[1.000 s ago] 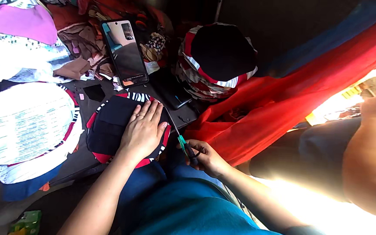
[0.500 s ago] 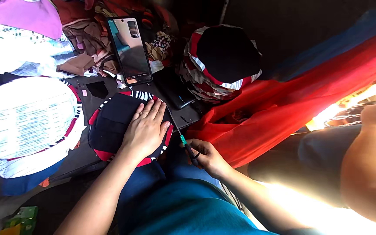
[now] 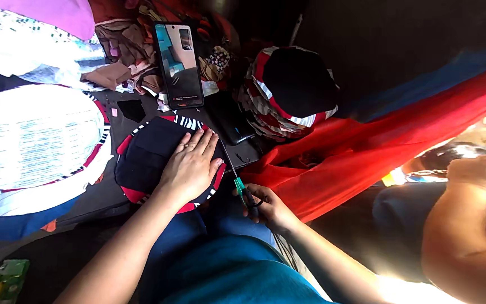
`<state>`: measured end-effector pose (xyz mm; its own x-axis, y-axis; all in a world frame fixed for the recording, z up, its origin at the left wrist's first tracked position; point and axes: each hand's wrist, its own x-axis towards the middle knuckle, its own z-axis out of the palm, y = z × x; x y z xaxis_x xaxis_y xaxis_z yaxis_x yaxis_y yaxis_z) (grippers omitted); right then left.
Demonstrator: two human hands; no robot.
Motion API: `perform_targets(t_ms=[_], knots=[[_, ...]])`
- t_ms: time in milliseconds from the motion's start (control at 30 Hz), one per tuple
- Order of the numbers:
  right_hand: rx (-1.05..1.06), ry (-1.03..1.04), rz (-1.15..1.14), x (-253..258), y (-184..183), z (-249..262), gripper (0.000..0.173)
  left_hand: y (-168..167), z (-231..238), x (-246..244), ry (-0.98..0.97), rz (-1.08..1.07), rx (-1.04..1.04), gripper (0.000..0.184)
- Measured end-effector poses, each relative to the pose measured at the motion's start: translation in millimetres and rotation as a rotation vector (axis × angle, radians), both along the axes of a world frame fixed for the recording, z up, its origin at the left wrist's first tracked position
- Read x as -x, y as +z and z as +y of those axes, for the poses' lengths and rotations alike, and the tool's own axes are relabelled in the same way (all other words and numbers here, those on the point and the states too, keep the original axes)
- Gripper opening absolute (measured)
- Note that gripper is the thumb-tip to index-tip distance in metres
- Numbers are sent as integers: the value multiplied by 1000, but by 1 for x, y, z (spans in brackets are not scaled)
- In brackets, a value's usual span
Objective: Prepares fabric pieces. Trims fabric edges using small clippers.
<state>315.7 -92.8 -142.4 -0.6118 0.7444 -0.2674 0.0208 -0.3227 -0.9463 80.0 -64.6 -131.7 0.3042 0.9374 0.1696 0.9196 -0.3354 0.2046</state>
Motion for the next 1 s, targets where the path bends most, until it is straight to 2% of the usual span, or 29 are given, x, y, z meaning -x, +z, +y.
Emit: perform_targets(t_ms=[1000], knots=[[-106,-58,-54,4,5,8,25,0,1,-1,5,-4,11,61]])
